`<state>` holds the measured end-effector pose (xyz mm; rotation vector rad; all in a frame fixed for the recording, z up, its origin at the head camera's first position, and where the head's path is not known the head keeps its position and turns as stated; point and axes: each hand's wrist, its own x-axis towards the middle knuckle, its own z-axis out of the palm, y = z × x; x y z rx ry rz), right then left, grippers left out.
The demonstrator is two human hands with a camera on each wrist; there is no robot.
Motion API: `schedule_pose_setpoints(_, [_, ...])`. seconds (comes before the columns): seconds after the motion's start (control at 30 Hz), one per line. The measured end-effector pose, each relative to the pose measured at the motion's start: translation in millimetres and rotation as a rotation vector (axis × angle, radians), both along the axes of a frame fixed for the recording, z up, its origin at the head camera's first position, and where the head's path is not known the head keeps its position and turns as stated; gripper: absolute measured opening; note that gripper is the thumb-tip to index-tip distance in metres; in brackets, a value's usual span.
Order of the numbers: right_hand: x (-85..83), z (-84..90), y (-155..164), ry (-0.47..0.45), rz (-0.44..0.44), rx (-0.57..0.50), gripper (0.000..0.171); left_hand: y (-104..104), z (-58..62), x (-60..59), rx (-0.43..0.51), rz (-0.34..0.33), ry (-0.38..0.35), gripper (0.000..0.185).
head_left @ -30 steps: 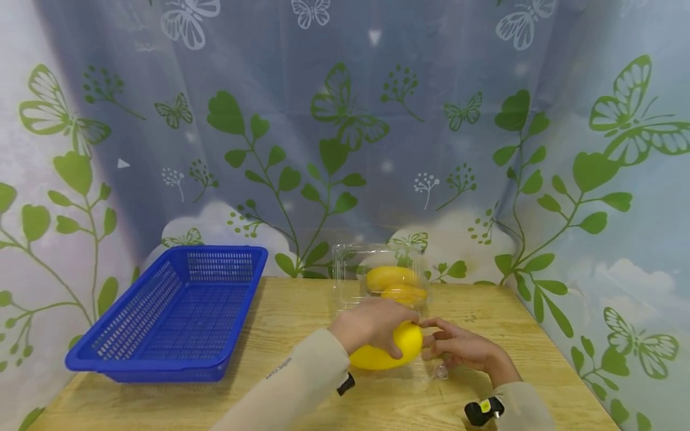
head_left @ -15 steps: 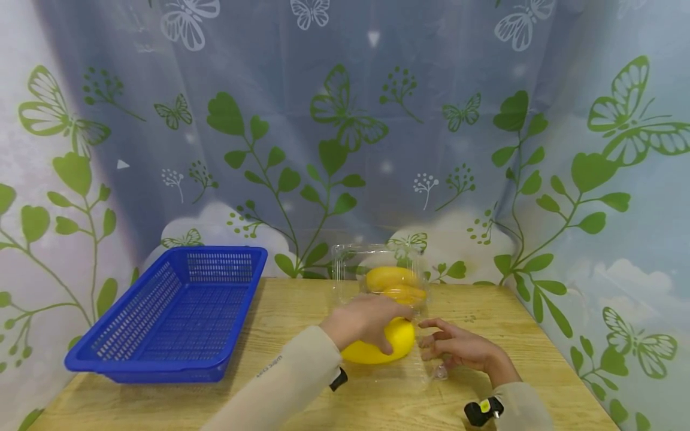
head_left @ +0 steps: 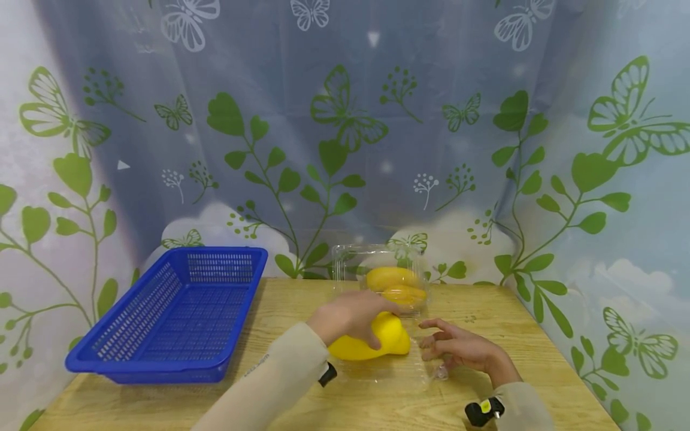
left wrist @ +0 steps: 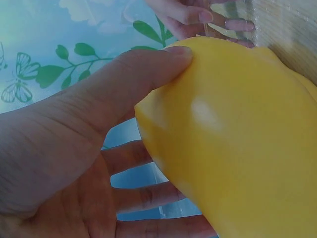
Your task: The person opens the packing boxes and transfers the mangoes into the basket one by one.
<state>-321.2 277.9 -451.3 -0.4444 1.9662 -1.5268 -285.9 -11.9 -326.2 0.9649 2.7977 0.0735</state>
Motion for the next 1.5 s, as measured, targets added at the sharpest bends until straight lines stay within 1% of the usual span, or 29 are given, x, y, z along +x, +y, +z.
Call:
schedule_pose_setpoints(0.1, [1.0, 1.1, 0.1, -0.003, -0.004, 0.001, 0.068, -4.4, 0.6, 0.5, 0.002, 0.015, 0.004, 0.071])
schedule_pose_setpoints(0.27, [2.5, 1.7, 0.6, -0.012, 0.006, -0.018, 0.067, -10.4, 1.7, 0.3, -0.004, 0.016, 0.015, 0.068])
schedule_pose_setpoints(0.53, [3.3, 2.0, -0.5, -0.013, 0.002, -0.019, 0.069, -19.5, 4.6, -0.6, 0.001, 0.025, 0.011, 0.066])
schedule_pose_setpoints(0.77, [2.3, 1.7, -1.6, -0.016, -0.005, -0.02, 0.07, -24.9, 8.7, -3.7, -0.022, 0.022, 0.046, 0.065])
schedule_pose_setpoints(1.1, [2.6, 2.3, -2.2, -0.015, -0.011, 0.002, 0.071, -31.9, 15.3, -5.7, -0.006, 0.065, 0.016, 0.074])
schedule_pose_setpoints(1.5, [3.2, 2.9, -1.7, -0.011, 0.002, -0.008, 0.069, -41.2, 19.8, -5.6, 0.022, 0.097, 0.011, 0.072])
